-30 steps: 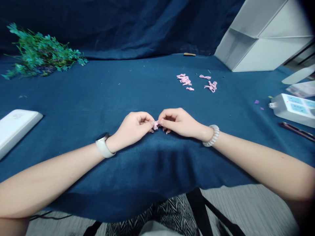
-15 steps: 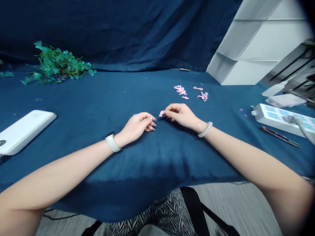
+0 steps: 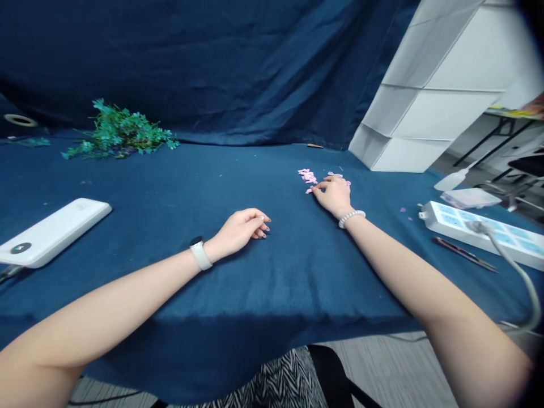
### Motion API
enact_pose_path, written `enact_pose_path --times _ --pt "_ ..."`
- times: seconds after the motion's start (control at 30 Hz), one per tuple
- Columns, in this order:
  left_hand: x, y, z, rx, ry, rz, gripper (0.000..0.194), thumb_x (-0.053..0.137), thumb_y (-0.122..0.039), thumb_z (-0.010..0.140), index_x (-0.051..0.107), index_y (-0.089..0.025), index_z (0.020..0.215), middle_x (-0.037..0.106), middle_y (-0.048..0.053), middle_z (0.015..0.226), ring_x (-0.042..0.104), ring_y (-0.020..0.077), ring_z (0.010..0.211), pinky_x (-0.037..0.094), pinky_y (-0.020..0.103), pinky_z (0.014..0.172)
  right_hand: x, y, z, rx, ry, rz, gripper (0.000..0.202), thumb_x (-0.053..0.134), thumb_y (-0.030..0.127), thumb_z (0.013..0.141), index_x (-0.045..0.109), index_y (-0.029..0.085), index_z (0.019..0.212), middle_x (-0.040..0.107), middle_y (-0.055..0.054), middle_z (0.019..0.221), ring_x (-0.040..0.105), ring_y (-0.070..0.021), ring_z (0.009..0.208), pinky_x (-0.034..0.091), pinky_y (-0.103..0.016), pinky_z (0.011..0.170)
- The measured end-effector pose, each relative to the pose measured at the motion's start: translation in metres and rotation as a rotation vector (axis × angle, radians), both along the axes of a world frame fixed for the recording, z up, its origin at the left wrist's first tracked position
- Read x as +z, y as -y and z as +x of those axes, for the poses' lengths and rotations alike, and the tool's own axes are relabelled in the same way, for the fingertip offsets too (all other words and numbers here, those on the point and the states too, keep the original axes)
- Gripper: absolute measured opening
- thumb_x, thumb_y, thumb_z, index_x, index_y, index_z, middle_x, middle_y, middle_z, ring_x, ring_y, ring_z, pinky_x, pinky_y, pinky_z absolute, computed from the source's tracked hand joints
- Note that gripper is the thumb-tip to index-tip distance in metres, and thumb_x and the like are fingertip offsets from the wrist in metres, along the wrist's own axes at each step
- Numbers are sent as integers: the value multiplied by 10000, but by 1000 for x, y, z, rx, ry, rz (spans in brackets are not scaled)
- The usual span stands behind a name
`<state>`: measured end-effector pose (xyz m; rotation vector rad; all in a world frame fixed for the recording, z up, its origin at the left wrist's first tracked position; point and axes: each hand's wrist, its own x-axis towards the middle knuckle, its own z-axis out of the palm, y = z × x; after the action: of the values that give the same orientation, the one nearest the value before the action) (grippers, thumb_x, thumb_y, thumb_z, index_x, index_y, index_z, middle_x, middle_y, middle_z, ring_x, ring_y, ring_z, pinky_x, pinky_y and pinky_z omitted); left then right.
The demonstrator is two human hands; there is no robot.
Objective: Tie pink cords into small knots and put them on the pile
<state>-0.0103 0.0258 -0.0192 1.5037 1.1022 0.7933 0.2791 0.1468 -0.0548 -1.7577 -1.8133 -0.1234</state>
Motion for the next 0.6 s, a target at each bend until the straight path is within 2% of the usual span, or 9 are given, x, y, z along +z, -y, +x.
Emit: enact_pose_path --times 0.3,0.43,0.5,0.6 --pt "0 0 -1 -11 6 6 195 468 -229 862 622 -132 931 660 51 852 638 111 718 502 240 688 6 10 3 -102 -108 -32 257 599 394 761 741 182 732 621 -138 1152 486 -374 1123 361 -567 928" --pt "-2 -1 -3 -17 26 7 197 471 -238 859 626 -137 930 663 51 847 640 110 713 505 245 690 10 14 4 -136 -186 27 294 524 367 797 709 173 916 602 -163 1202 504 -368 1134 365 -579 935" --pt "-2 -2 -3 -15 35 5 198 474 -242 859 628 -138 928 666 51 841 642 109 707 504 242 683 11 14 5 -125 -222 57 322 466 344 829 685 174 993 591 -158 1235 504 -345 1155 361 -561 961" --pt "-4 -3 -4 -15 45 2 200 483 -259 865 630 -140 931 669 50 836 644 106 701 503 238 678 12 12 7 -22 -266 44 390 384 378 889 713 169 896 631 -129 1204 520 -288 1169 361 -485 1013"
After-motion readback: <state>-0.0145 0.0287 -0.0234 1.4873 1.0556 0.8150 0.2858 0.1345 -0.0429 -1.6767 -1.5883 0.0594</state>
